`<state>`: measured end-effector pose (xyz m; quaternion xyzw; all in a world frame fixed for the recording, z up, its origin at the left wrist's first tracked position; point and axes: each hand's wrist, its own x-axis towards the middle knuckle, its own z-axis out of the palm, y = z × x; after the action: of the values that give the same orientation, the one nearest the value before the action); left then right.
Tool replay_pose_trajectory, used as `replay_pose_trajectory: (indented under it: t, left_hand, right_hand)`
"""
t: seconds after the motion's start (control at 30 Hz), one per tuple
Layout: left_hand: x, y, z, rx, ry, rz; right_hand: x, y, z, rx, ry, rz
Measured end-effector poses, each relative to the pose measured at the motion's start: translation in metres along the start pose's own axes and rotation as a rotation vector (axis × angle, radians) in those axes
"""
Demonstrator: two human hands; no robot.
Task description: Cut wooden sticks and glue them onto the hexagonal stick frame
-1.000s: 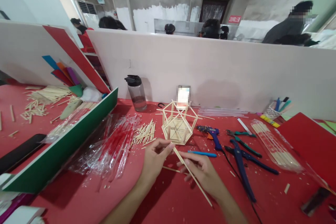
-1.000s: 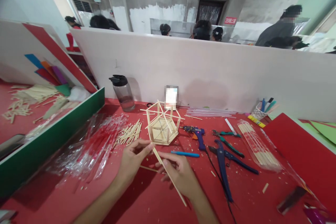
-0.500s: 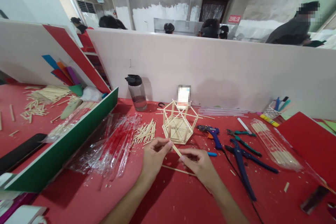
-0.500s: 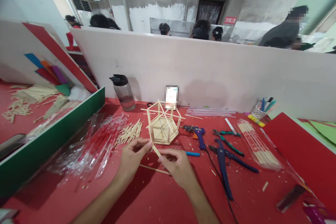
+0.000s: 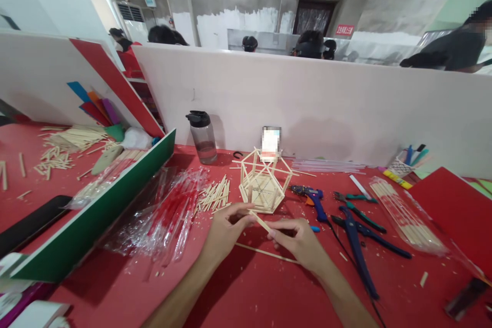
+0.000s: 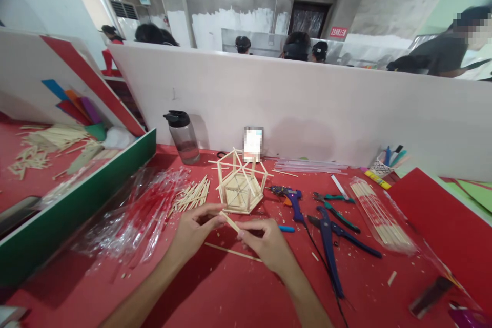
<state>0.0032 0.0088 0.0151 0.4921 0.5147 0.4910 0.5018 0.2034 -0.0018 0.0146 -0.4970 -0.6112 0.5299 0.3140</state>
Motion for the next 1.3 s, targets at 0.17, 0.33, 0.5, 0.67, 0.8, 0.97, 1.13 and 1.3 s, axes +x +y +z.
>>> replay_pose_trajectory:
  t: [0.17,0.33,0.5,0.67,0.8,0.97,1.13,1.3]
  left_hand:
    - [0.003,-0.003,-0.013,0.259,-0.071,0.117]
    - [0.005,0.002,-0.029,0.551,-0.264,0.288]
    - [0.006,0.002,-0.036,0.687,-0.4,0.239]
    - [0.006,0.002,-0.039,0.666,-0.406,0.101]
    - [0.004,0.008,-0.041,0.717,-0.415,0.053]
    - [-0.002,0.012,-0.036,0.812,-0.435,0.049]
    - [-0.001,0.008,-0.021,0.917,-0.565,0.102]
    - [0.005,0.013,-0.012,0.964,-0.611,0.144]
  right_hand:
    - [0.002,-0.004,-0.004,-0.093,-0.056,-0.067]
    - [0.005,-0.009,-0.006,-0.181,-0.11,-0.085]
    - [0.008,-0.02,-0.009,-0.296,-0.224,-0.128]
    - [0.016,-0.03,-0.009,-0.475,-0.269,-0.233]
    - [0.02,-0.029,-0.005,-0.638,-0.264,-0.315]
    - [0.019,-0.025,-0.001,-0.84,-0.286,-0.412]
    - [0.011,-0.025,0.0,-0.969,-0.328,-0.435]
    - [0.003,-0.028,-0.007,-0.985,-0.317,-0.433]
